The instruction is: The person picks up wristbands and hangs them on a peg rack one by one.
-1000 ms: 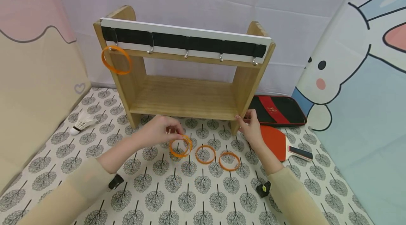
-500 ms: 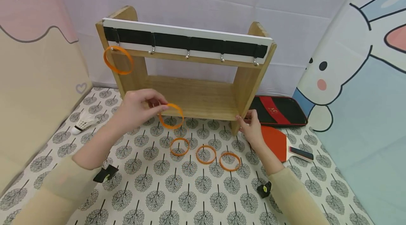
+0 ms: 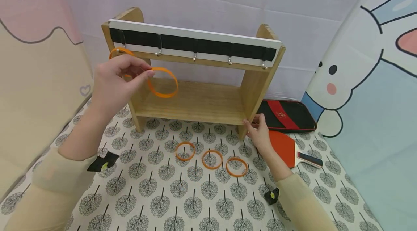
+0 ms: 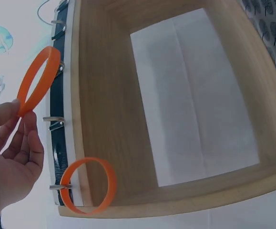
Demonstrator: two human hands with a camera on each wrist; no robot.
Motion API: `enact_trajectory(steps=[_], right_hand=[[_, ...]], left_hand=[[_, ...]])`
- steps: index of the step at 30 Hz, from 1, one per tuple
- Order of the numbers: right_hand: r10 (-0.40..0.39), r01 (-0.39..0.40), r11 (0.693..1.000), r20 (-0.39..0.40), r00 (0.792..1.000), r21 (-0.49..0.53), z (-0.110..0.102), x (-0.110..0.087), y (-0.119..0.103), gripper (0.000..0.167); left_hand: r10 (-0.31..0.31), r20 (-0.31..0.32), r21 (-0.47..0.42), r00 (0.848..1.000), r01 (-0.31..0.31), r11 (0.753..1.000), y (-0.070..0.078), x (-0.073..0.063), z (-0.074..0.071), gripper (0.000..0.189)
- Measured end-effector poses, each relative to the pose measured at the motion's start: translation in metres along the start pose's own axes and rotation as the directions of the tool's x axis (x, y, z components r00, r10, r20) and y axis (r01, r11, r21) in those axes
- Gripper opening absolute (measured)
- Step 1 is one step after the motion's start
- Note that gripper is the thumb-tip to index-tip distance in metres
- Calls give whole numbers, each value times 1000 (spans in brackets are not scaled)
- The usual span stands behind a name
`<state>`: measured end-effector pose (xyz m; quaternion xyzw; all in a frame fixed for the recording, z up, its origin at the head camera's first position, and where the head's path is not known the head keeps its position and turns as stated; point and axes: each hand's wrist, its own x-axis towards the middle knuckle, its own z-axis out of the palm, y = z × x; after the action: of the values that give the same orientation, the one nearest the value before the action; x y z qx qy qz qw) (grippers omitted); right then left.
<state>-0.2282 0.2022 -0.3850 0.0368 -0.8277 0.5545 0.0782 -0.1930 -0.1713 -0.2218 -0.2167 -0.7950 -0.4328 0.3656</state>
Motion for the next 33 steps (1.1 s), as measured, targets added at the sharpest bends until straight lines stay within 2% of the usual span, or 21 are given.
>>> enact_trajectory(steps=[7, 12, 18, 23, 28, 33], right_hand=[[-6, 6, 1000, 1, 1000, 3, 0, 0, 1, 38], [0, 0, 1000, -3, 1000, 0, 0, -1, 1, 38], [6, -6, 1000, -11, 1000, 5, 1, 4, 10, 38], [10, -10, 1000, -25, 1000, -14, 1, 14, 30, 40], [-9, 8, 1000, -36, 999, -28, 1, 16, 36, 41], [-6, 6, 1000, -31, 1000, -25, 2, 16, 35, 39]], left_hand=[[4, -130, 3, 991, -4, 1000, -2, 17, 2, 12], [7, -174, 49, 985, 1, 999, -9, 27, 5, 15], [56, -182, 123, 982, -34, 992, -17, 26, 11, 13], [99, -154, 162, 983, -74, 984, -23, 19, 16, 11], [122, -127, 184, 984, -97, 978, -27, 15, 20, 10], [116, -165, 194, 980, -83, 978, -24, 11, 18, 14]])
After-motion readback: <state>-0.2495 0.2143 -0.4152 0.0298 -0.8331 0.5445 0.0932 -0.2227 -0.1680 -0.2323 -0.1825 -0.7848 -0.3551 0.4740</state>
